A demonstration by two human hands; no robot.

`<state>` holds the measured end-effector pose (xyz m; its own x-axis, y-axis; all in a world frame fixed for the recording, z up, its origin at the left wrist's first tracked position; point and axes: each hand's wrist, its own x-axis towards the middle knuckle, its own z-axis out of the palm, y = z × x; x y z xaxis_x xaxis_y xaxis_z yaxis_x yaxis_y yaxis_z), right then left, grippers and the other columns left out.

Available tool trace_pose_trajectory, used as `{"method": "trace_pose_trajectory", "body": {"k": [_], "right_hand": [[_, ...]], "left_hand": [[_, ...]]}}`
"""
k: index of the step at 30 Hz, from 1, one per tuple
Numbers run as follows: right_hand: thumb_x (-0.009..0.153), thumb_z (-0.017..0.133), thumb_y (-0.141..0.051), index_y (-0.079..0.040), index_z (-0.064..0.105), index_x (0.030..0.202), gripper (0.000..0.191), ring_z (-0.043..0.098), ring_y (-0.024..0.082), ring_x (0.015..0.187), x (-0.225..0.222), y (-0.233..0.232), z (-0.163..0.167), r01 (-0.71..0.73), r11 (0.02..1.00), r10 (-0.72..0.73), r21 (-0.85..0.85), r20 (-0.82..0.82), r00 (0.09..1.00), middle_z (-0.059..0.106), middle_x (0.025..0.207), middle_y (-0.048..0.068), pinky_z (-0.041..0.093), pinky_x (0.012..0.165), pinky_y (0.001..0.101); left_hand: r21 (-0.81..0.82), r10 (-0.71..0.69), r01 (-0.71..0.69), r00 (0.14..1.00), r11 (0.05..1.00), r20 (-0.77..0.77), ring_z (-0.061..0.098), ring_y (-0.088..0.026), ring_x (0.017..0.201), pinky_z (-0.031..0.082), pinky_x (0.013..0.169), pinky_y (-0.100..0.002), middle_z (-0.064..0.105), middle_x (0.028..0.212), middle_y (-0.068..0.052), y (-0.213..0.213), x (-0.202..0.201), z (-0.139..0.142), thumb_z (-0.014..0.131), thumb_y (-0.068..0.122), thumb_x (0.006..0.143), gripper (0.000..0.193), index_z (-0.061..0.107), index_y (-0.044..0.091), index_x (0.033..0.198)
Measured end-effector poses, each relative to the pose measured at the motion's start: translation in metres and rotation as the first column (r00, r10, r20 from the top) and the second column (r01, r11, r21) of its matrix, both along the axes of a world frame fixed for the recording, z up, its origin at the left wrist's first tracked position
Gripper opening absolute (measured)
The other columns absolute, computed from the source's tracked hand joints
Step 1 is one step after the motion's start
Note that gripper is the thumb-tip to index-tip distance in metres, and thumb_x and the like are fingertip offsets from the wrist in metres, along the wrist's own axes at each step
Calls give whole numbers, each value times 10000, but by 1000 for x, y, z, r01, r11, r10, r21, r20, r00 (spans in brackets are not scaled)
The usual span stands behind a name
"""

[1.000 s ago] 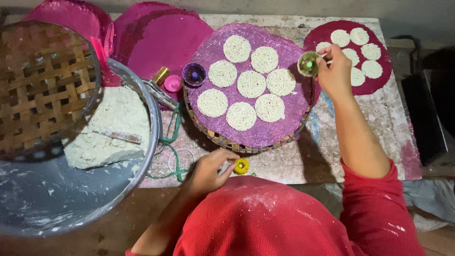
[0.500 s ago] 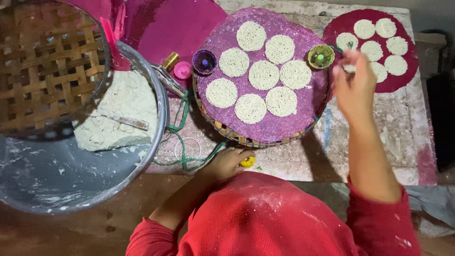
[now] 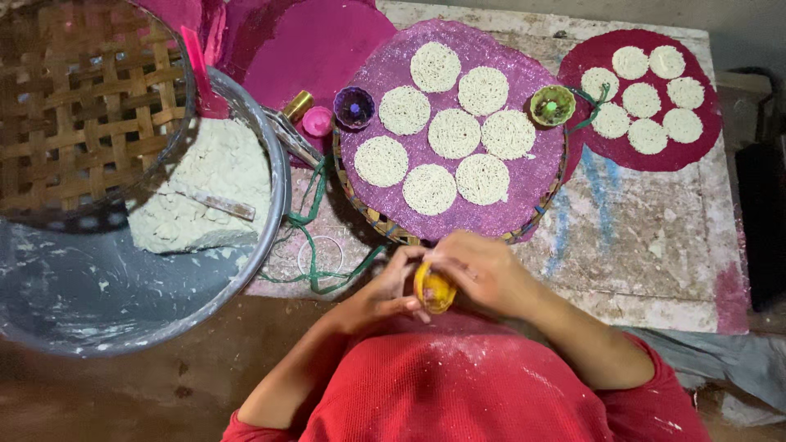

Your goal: The person presses dough with a wooden hand mold to form round rice cakes, places the molded cakes onto round pink trays, and stacks woven bamboo lids over filled trays. They carry a stacked tray to a steamer, then return and continue molding more cakes from a large bowl of dough.

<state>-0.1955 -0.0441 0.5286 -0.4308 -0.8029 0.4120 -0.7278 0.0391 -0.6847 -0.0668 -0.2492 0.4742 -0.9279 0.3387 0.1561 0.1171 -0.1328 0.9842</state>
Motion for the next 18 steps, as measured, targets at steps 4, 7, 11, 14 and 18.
{"method": "trace_pose_trajectory", "body": {"k": [4,7,11,14,18], "right_hand": [[950,688,-105,-48,749,1067,144,726,254,843,-28,14,-4,289,952,-291,96,6,957,721,951,116,568,750,352],[909,732,-132,-64,759,1123,226,717,266,792,-40,24,-9,345,925,-347,158,-13,938,728,922,123,550,714,343],[910,735,-182,-92,759,1128,237,712,253,758,-52,44,-10,564,811,-578,154,67,813,726,940,83,538,665,323],[892,779,-227,-92,789,1065,219,687,271,801,-61,52,-14,659,732,-648,170,-125,752,694,927,98,528,704,355],[850,821,-292,-93,791,968,234,665,290,882,-67,43,-30,714,670,-667,201,-259,699,692,917,87,522,733,404]], "left_hand": [[-265,316,-266,934,927,168,593,-245,1288,527,1071,-396,476,1491,-129,-36,11,9,578,121,863,536,473,-4,1374],[-249,499,-527,850,813,-169,569,-322,1260,479,1082,-432,602,1366,-233,-79,26,10,597,21,896,439,510,-20,1324],[6,669,-676,731,737,137,650,-271,1110,568,919,-377,617,1292,-202,-128,38,25,615,8,855,574,414,-24,1392],[-114,912,-905,409,410,36,658,-216,1077,563,931,-342,662,1223,-139,-146,80,50,595,32,966,399,547,0,1360],[159,970,-961,204,224,-135,668,-207,983,596,836,-316,676,1133,-121,-191,93,76,629,63,1126,162,587,21,1277]]}}
